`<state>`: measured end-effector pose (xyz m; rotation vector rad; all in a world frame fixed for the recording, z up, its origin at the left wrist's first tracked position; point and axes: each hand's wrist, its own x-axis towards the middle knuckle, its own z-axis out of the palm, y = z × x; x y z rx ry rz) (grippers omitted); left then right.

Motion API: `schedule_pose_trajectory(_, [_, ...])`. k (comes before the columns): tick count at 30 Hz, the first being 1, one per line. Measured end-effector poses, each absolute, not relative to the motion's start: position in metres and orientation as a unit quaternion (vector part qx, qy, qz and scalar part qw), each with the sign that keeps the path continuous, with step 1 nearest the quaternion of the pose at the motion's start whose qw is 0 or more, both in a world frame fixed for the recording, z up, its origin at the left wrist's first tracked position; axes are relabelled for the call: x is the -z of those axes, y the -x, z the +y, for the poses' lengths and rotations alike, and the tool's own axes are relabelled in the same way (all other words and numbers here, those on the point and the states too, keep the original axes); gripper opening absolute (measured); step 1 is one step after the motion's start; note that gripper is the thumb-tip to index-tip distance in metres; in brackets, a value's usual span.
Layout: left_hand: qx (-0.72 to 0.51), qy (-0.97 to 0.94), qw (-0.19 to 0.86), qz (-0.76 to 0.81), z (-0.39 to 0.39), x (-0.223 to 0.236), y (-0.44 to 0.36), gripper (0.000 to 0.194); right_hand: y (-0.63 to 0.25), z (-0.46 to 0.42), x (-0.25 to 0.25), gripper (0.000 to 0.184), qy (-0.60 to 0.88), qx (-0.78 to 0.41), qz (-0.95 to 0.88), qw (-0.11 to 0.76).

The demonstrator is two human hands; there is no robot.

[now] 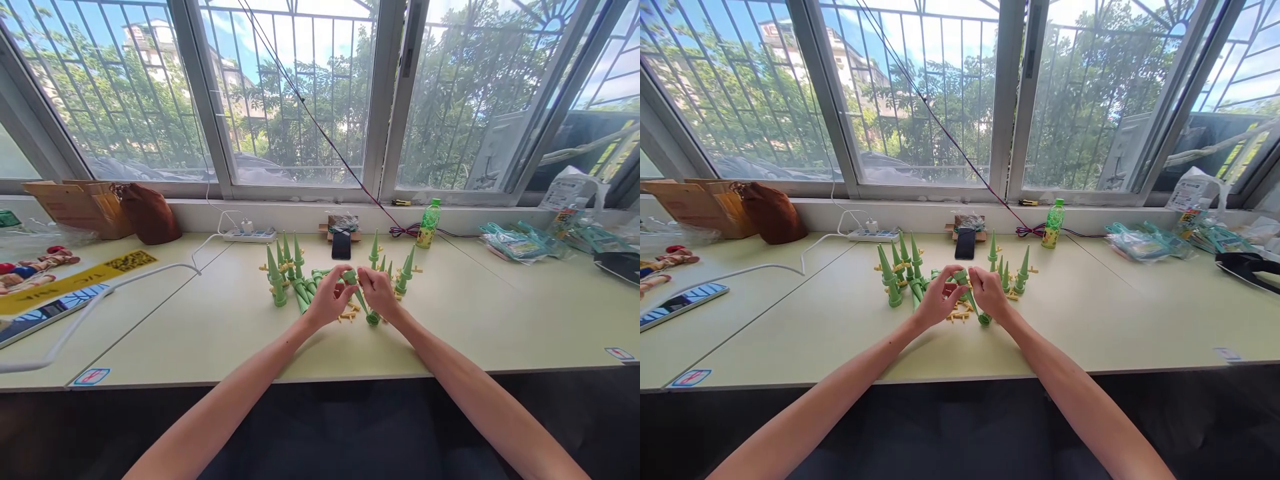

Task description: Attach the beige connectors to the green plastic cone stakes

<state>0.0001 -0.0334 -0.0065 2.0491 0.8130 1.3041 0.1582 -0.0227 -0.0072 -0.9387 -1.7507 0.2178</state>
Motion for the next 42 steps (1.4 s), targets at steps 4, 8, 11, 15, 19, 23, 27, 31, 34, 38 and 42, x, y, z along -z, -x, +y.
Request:
schedule_pose_trajectory(4, [-0.488,-0.796,0.213,0.286,-0.033,0.010,0.002,0.029,-0.158,-0.022,0.008,0.047,0.398,-0.090,-0.739,0.536])
schedule_pose_trajectory(8, [-0.495,-0.785,0.215,0.304,-0.034,0.009,0.001,0.032,-0.158,-0.023,0.007,0.047,0.397,-0.091,-0.737,0.539])
schedule_pose_trajectory(11, [-0.516,-0.757,0.241,0.320,-0.036,0.006,-0.001,0.034,-0.157,-0.025,0.006,0.046,0.388,-0.095,-0.736,0.546])
schedule_pose_trajectory(15, [-0.536,-0.712,0.318,0.326,-0.037,0.001,-0.004,0.043,-0.157,-0.025,0.006,0.044,0.388,-0.089,-0.723,0.565])
schedule_pose_trajectory(19, [-0.523,-0.639,0.458,0.330,-0.036,-0.003,-0.006,0.050,-0.158,-0.026,0.006,0.045,0.400,-0.066,-0.708,0.579])
schedule_pose_trajectory(23, [-0.437,-0.607,0.580,0.323,-0.037,-0.005,-0.006,0.057,-0.157,-0.028,0.005,0.047,0.398,-0.065,-0.717,0.569])
schedule_pose_trajectory(27, [-0.377,-0.598,0.644,0.292,-0.036,-0.005,-0.005,0.067,-0.156,-0.030,0.004,0.049,0.391,-0.075,-0.724,0.564])
schedule_pose_trajectory(31, [-0.367,-0.574,0.678,0.276,-0.035,-0.006,-0.005,0.068,-0.157,-0.030,0.005,0.050,0.393,-0.077,-0.726,0.559])
schedule_pose_trajectory(34, [-0.371,-0.560,0.689,0.272,-0.033,-0.005,-0.005,0.066,-0.157,-0.029,0.006,0.050,0.393,-0.073,-0.728,0.557])
schedule_pose_trajectory(38, [-0.372,-0.539,0.701,0.281,-0.032,-0.005,-0.005,0.064,-0.156,-0.027,0.008,0.048,0.390,-0.072,-0.731,0.556])
schedule_pose_trajectory(42, [-0.373,-0.540,0.700,0.281,-0.031,-0.004,-0.004,0.062,-0.157,-0.025,0.010,0.047,0.384,-0.070,-0.734,0.556])
